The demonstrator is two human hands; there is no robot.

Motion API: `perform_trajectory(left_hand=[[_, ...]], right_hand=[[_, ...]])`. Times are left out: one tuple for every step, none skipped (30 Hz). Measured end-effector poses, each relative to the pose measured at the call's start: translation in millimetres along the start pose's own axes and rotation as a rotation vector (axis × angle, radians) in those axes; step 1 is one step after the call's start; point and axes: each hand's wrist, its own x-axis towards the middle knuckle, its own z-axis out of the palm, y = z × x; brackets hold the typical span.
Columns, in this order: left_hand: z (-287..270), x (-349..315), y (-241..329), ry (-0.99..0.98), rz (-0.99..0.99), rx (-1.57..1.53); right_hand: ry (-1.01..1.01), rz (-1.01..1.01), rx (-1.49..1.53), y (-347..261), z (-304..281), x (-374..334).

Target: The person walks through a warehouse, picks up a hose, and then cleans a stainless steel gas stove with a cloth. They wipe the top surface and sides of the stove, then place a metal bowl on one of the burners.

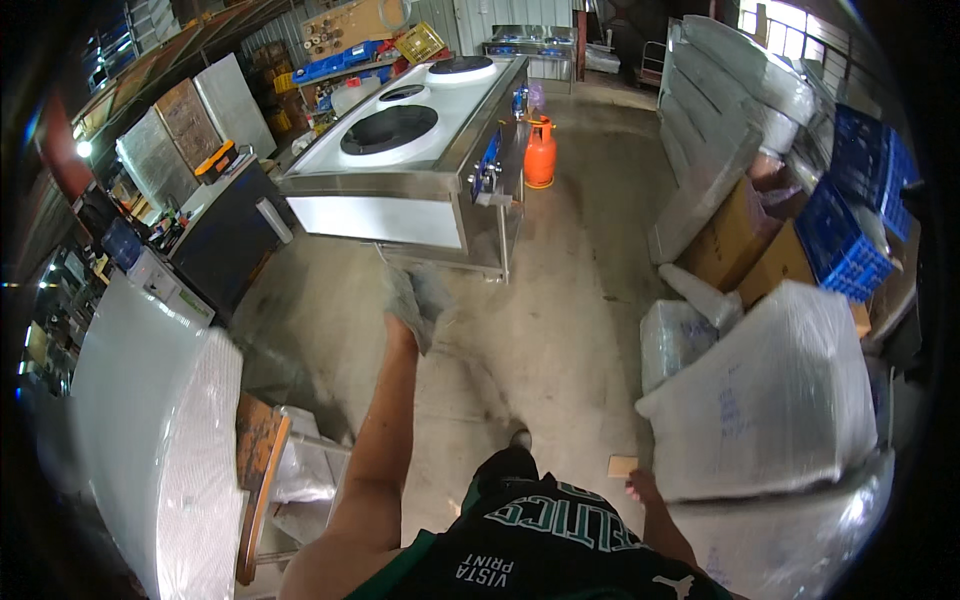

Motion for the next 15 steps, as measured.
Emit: perform_trajectory(left_hand=[[-3, 53, -2, 0.124, 0.092, 0.196], [-5, 102, -2, 0.056, 0.199, 0.215], [-5, 152, 0, 0.021, 0.318, 0.270], [3, 214, -3, 0.071, 0.323, 0.366], [7, 257, -3, 0.033, 0.428, 0.456], [11, 299, -5, 0.074, 0.335, 0.379], [19, 343, -12, 0.056, 0.304, 0.269], [26, 382, -21, 0.083, 0.223, 0.104], [30, 409, -34, -0.002, 0.209, 0.846], [31, 425, -49, -0.040, 0.118, 1.529], [34, 438, -66, -0.060, -0.027, 2.219], [38, 444, -82, -0.011, 0.151, 2.191], [42, 445, -95, 0.062, 0.354, 2.177], [49, 447, -103, 0.097, 0.266, 2.242], [56, 448, -109, 0.130, 0.249, 2.315]], right_hand=[[0.052, 0.248, 0.102, -4, -2, 15], [0.000, 0.288, 0.177, -3, -7, 21], [0.052, 0.438, 0.168, -6, -13, 28], [0.022, 0.433, 0.251, -10, -19, 36], [0.020, 0.455, 0.290, -14, -26, 40], [0.019, 0.464, 0.325, -26, -30, 52], [0.018, 0.466, 0.356, -44, -36, 69], [0.014, 0.460, 0.380, -63, -40, 87], [0.004, 0.463, 0.404, -83, -43, 105], [-0.006, 0.464, 0.422, -102, -46, 125], [-0.018, 0.465, 0.434, -121, -51, 149], [-0.034, 0.470, 0.438, -139, -59, 174], [-0.049, 0.473, 0.442, -156, -66, 201], [-0.067, 0.477, 0.448, -175, -76, 231], [-0.083, 0.479, 0.442, -193, -86, 261]])
